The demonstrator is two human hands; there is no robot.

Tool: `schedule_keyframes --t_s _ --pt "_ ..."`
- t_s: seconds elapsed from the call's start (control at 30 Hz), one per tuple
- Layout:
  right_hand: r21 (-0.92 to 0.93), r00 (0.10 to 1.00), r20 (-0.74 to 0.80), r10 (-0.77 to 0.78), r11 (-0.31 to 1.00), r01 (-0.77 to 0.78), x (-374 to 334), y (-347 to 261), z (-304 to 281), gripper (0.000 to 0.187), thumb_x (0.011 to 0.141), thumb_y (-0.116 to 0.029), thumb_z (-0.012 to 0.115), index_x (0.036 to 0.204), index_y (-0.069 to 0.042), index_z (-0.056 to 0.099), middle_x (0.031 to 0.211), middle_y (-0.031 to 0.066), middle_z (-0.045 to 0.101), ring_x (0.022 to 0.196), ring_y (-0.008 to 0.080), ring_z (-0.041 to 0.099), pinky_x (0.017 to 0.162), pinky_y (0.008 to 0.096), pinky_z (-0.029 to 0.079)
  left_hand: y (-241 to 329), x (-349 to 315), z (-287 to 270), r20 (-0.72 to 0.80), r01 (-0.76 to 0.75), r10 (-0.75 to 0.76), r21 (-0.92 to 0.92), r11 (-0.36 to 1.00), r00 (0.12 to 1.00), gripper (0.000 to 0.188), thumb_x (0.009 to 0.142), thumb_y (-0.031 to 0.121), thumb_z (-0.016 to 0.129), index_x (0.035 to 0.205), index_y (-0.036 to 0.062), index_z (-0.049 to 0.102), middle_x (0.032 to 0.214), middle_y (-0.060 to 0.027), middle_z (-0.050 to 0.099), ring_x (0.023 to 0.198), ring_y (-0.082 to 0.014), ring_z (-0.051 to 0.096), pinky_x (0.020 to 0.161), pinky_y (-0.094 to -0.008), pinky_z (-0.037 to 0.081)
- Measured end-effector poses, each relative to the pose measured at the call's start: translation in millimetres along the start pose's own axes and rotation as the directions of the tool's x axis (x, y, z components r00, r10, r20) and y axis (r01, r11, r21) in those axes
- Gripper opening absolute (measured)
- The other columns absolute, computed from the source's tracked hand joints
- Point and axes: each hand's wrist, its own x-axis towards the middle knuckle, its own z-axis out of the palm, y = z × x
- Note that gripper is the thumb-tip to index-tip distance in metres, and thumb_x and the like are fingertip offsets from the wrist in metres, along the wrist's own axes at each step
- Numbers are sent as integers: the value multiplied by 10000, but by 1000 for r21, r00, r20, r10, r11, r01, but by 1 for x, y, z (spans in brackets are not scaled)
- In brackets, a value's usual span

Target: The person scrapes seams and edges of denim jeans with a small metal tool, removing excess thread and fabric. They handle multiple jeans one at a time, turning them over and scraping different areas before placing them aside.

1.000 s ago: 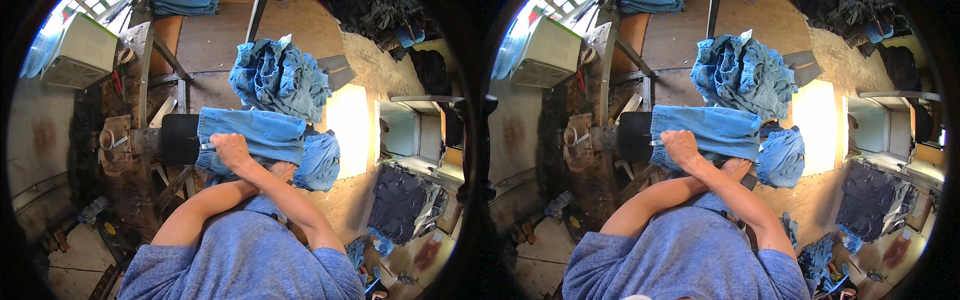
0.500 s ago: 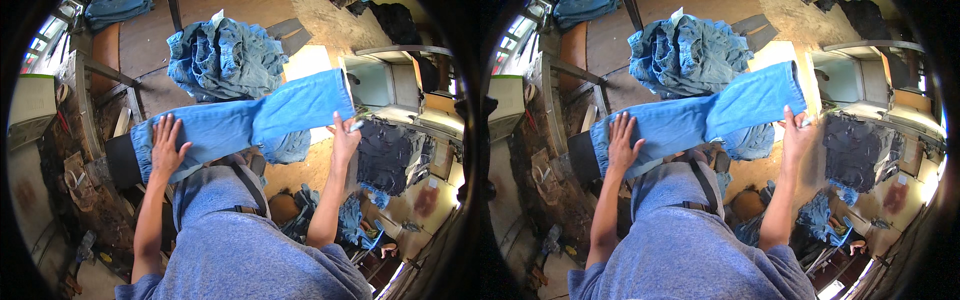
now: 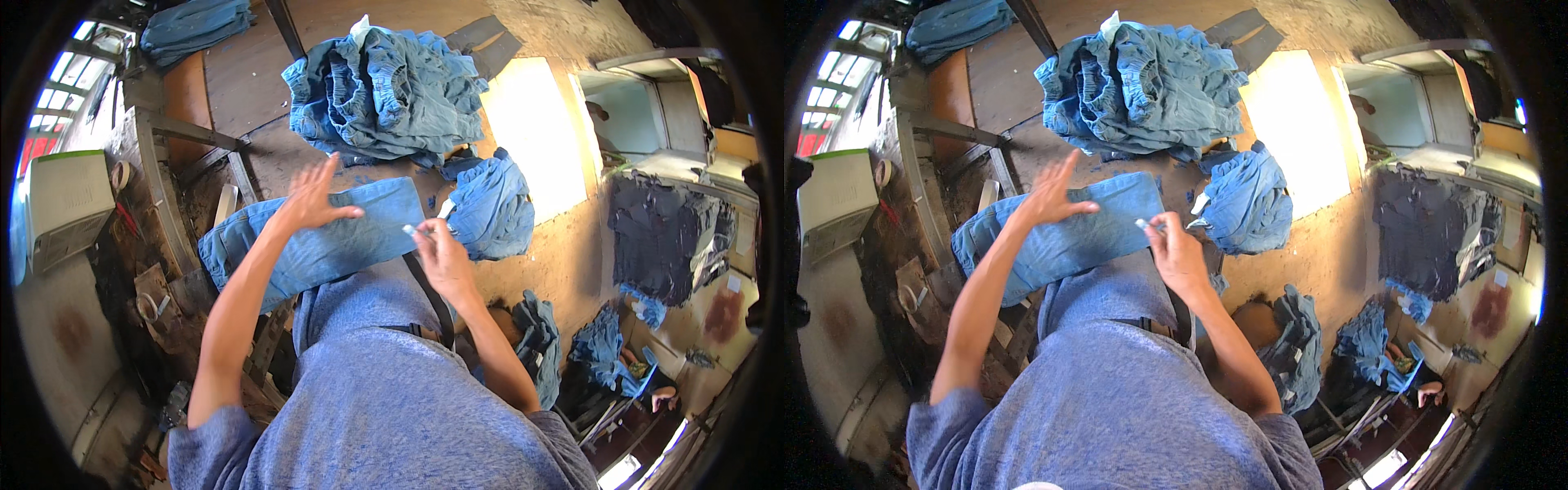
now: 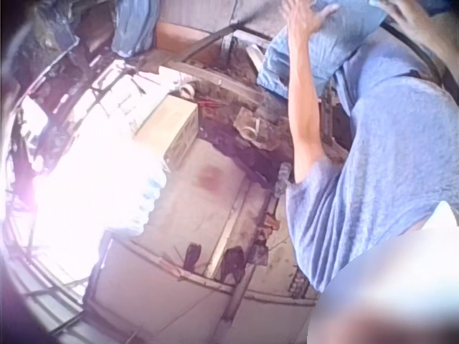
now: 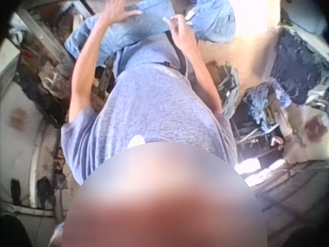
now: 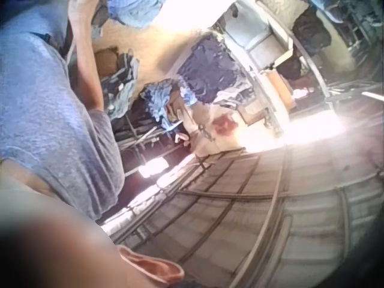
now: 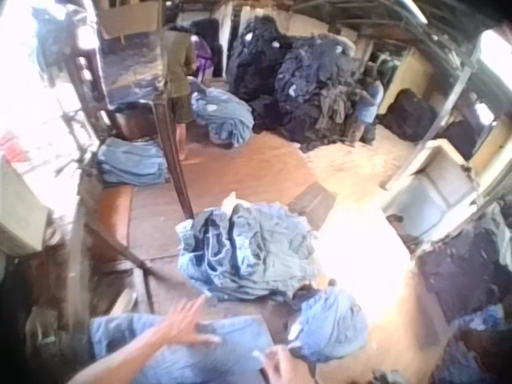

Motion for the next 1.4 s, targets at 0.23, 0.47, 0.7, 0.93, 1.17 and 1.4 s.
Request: schedule_keyframes --t_s 0.23,0.47,0.7,0.93,1.17,1.4 --pt "-191 948 -197 -250 958 213 26 -22 76 260 998 -199 709 1240 -140 633 821 92 737 703 314 727 607 428 561 -19 70 14 454 86 97 -366 927 886 709 896 686 734 941 -20 776 687 -173 662 665 -206 607 657 -447 490" --pt "-486 850 -318 -421 842 236 49 -19 107 240 894 -113 778 1133 -118 767 754 14 735 568 191 656 558 322 518 -18 77 12 359 74 114 -469 880 926 628 927 619 734 891 -6 783 651 -217 634 583 -236 559 619 -456 473" --pt "-511 894 -290 -341 845 157 69 -26 117 264 827 -106 801 1087 -135 764 667 9 692 561 196 667 551 331 517 -24 77 21 254 8 159 -552 834 954 584 928 578 755 896 -4 790 633 -226 633 553 -241 558 596 -451 475" --pt "-555 954 -201 -221 829 75 12 -38 100 242 843 -124 793 1080 -133 745 687 23 687 565 197 671 518 333 521 -26 79 28 281 45 129 -539 841 951 605 915 587 765 836 -13 781 606 -210 618 533 -249 542 578 -448 461" --pt "-440 880 -350 -322 886 149 57 -28 117 191 849 -97 795 1039 -103 778 750 32 740 561 201 685 519 330 527 -25 78 27 281 64 134 -597 799 950 614 919 588 761 841 -20 781 589 -206 613 522 -230 531 579 -452 460" --pt "-569 880 -304 -364 811 138 64 -28 121 249 844 -136 802 1088 -133 755 706 -4 710 577 178 691 491 329 524 -27 79 27 296 83 127 -604 792 947 632 925 576 763 785 -40 754 568 -196 593 520 -221 502 577 -449 454"
